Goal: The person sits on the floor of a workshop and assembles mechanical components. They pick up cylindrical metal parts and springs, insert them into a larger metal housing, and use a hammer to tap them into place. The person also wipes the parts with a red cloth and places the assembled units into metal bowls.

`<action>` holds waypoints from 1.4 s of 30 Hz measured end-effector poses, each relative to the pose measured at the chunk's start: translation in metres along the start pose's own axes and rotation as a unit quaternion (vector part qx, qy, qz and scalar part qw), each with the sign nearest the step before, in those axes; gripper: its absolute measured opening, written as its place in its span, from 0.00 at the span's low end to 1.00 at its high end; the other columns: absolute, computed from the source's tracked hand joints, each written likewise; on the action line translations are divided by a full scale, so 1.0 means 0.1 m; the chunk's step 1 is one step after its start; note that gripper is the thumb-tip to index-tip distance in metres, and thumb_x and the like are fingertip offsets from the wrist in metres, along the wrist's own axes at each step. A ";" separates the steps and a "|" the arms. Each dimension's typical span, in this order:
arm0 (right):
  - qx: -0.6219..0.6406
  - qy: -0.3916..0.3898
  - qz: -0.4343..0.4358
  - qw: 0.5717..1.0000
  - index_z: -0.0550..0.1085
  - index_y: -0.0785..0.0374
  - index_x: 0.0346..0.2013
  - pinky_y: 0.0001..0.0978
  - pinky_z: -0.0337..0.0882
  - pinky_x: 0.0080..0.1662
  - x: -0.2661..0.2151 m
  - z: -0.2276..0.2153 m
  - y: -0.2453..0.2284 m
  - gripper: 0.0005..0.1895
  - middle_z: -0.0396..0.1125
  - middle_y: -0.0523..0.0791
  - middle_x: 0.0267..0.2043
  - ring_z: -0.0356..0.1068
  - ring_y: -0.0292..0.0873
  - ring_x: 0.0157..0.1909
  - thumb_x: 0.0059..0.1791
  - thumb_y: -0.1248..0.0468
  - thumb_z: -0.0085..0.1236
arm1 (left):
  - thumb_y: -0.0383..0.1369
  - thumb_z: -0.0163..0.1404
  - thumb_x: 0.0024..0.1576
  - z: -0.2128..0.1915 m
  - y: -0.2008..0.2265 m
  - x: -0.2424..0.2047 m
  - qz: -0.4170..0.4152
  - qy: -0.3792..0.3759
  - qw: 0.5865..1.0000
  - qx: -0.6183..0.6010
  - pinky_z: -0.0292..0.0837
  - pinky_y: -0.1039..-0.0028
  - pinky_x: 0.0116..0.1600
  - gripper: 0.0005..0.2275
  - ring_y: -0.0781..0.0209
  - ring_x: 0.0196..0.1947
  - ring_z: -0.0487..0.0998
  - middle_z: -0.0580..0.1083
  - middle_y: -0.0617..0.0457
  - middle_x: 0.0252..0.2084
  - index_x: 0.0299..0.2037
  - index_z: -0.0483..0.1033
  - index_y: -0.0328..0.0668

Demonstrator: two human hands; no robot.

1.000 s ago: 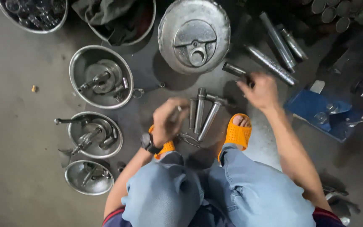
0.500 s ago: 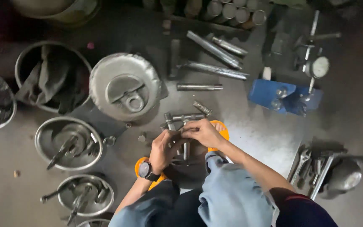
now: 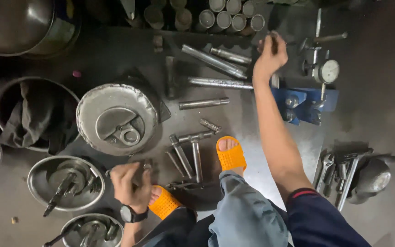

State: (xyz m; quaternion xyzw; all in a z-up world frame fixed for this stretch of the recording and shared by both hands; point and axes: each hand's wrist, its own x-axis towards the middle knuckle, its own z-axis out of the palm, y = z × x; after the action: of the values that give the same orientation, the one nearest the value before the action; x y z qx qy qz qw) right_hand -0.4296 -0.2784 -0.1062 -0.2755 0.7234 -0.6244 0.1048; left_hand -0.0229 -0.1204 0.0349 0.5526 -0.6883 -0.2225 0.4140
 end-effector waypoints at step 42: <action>0.013 -0.679 0.273 0.681 0.73 0.70 0.36 0.24 0.72 0.36 -2.59 -0.40 -1.69 0.14 0.70 0.48 0.33 0.67 0.33 0.37 0.38 0.71 0.63 | 0.28 0.59 0.45 -0.32 0.05 -0.47 -0.077 -0.055 0.974 -0.205 0.70 0.59 0.48 0.22 0.45 0.46 0.73 0.69 0.44 0.46 0.51 0.68 0.39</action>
State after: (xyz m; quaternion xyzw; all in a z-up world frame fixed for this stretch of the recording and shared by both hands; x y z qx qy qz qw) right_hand -0.1902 -0.1193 0.0146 -0.4132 0.4885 -0.2192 0.7366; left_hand 0.0020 -0.0699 0.0414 0.4943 -0.6054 -0.4200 0.4613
